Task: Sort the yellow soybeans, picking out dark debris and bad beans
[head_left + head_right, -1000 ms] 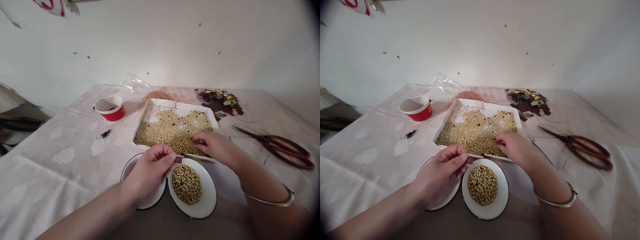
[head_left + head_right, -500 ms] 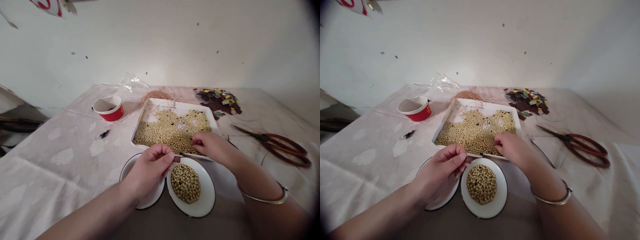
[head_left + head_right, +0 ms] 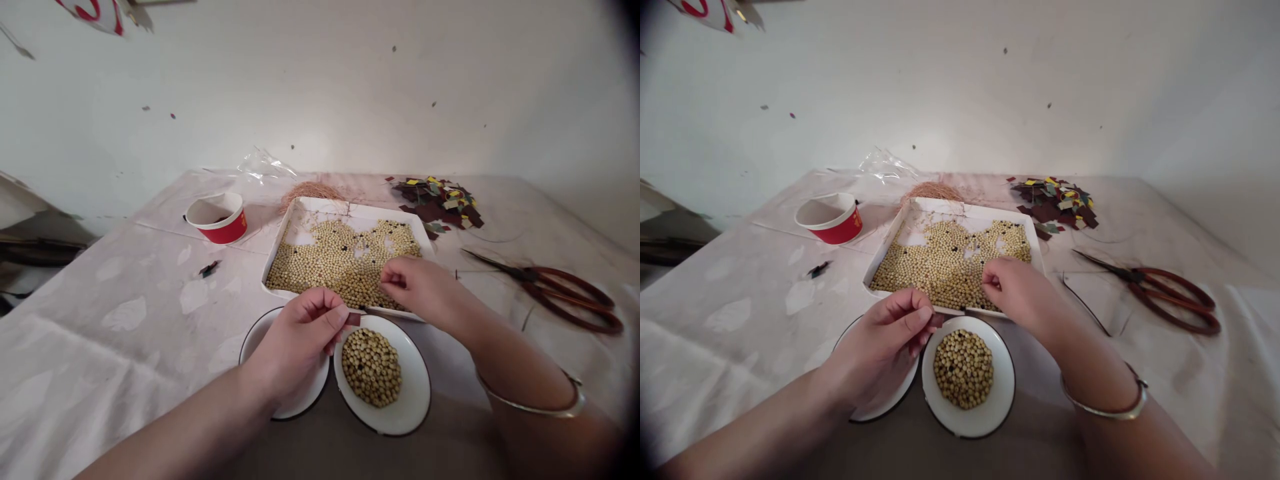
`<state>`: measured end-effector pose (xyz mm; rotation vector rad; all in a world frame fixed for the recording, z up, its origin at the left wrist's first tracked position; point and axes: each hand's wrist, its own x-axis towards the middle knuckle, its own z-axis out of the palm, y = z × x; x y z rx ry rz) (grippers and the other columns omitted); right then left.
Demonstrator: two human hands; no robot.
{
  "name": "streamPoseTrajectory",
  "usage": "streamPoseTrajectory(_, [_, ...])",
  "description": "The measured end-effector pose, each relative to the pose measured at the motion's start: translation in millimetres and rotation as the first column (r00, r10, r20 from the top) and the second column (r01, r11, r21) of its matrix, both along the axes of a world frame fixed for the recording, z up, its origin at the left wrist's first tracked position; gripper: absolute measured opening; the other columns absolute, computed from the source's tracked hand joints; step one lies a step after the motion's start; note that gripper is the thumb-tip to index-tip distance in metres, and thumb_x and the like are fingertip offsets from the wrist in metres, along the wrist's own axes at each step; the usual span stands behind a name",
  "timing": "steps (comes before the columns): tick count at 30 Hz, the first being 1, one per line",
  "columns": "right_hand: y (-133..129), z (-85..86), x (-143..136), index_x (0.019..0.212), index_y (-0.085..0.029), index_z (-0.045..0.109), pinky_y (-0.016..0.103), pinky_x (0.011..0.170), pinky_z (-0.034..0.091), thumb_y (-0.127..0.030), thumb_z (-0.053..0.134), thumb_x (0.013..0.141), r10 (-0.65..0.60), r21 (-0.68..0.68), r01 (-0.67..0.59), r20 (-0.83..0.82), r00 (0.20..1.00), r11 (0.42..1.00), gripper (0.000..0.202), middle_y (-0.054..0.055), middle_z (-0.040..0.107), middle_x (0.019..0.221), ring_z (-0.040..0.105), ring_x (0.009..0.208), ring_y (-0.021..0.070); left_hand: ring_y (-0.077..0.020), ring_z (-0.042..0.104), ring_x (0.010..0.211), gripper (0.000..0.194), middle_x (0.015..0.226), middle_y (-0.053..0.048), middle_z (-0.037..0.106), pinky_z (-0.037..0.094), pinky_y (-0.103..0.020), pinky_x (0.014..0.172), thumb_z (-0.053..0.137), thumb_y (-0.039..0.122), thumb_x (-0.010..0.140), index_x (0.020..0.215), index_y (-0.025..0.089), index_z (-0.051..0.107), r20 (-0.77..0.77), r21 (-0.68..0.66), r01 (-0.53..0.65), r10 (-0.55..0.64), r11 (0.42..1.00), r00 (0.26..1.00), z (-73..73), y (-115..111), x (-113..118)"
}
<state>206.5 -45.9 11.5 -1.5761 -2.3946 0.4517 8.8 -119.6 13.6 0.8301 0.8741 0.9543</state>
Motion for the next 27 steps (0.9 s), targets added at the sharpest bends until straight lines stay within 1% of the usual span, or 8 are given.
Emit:
streamPoseTrajectory(3, [-19,22.7,-10,0.071,-0.019,0.055,0.023,0.053,0.035,-0.019,0.054,0.077,0.068,0.039,-0.061,-0.203,0.977,0.997,0.006,-0.001,0.056,0.067,0.049,0.059,0.0119,-0.0061,0.039,0.058,0.018,0.067,0.001,0.052,0.026,-0.021,0.053,0.055,0.027,0.083,0.074,0.015,0.047,-0.002,-0.007,-0.002,0.002,1.0,1.0,0.9,0,0])
streamPoseTrajectory(4, [-26,30.1,-14,0.069,-0.019,0.054,0.023,0.053,0.034,-0.017,0.055,0.075,0.097,0.063,-0.084,-0.232,0.968,0.994,0.007,-0.002,0.055,0.066,0.049,0.059,0.0116,-0.0062,0.039,0.058,0.017,0.068,0.001,0.053,0.026,-0.021,0.053,0.055,0.027,0.083,0.074,0.015,0.048,-0.012,-0.006,-0.005,0.005,1.0,1.0,1.3,0,0])
streamPoseTrajectory(6, [-41,41.1,-23,0.067,-0.019,0.053,0.023,0.056,0.035,-0.013,0.055,0.075,0.204,0.092,-0.186,-0.255,0.945,0.978,0.01,-0.002,0.055,0.067,0.049,0.062,0.0112,-0.0065,0.038,0.056,0.018,0.065,0.002,0.051,0.026,-0.021,0.052,0.056,0.028,0.082,0.073,0.015,0.048,-0.047,0.013,-0.007,0.008,1.0,0.999,1.7,0,-1])
streamPoseTrajectory(8, [-51,45.6,-31,0.067,-0.019,0.053,0.023,0.058,0.035,-0.012,0.053,0.077,0.271,0.113,-0.25,-0.25,0.929,0.962,0.012,-0.001,0.054,0.069,0.049,0.065,0.0118,-0.0066,0.037,0.054,0.019,0.061,0.004,0.047,0.025,-0.022,0.051,0.056,0.029,0.082,0.073,0.015,0.048,-0.076,0.042,-0.005,0.008,0.999,0.997,1.7,-1,-2])
streamPoseTrajectory(11, [-57,43.2,-37,0.068,-0.02,0.053,0.025,0.057,0.035,-0.015,0.051,0.081,0.292,0.128,-0.27,-0.202,0.935,0.954,0.013,0.001,0.054,0.073,0.049,0.067,0.0137,-0.0067,0.036,0.053,0.019,0.058,0.004,0.044,0.024,-0.022,0.051,0.056,0.031,0.082,0.074,0.015,0.049,-0.09,0.057,-0.003,0.009,0.998,0.996,1.3,-1,-3])
streamPoseTrajectory(15, [-55,37.4,-39,0.068,-0.019,0.053,0.027,0.058,0.035,-0.017,0.049,0.083,0.282,0.153,-0.257,-0.169,0.944,0.954,0.015,0.002,0.053,0.072,0.048,0.067,0.0152,-0.0069,0.036,0.053,0.021,0.059,0.004,0.046,0.024,-0.022,0.051,0.056,0.032,0.082,0.072,0.015,0.049,-0.087,0.055,-0.009,0.014,0.998,0.996,1.2,-1,-4])
streamPoseTrajectory(21, [-55,34.9,-40,0.068,-0.019,0.052,0.029,0.06,0.034,-0.017,0.047,0.085,0.278,0.222,-0.251,-0.099,0.956,0.942,0.017,0.003,0.052,0.073,0.047,0.069,0.0166,-0.0069,0.036,0.053,0.021,0.058,0.004,0.045,0.024,-0.022,0.052,0.055,0.031,0.083,0.072,0.015,0.049,-0.089,0.051,-0.019,0.023,0.999,0.996,1.6,0,-4])
streamPoseTrajectory(27, [-57,33.6,-41,0.07,-0.019,0.051,0.03,0.061,0.034,-0.018,0.048,0.084,0.273,0.234,-0.245,-0.094,0.957,0.941,0.015,0.002,0.052,0.074,0.047,0.069,0.0164,-0.0067,0.036,0.053,0.021,0.058,0.004,0.045,0.024,-0.022,0.052,0.056,0.032,0.082,0.072,0.015,0.049,-0.078,0.05,-0.018,0.022,0.999,0.997,0.4,-1,-3])
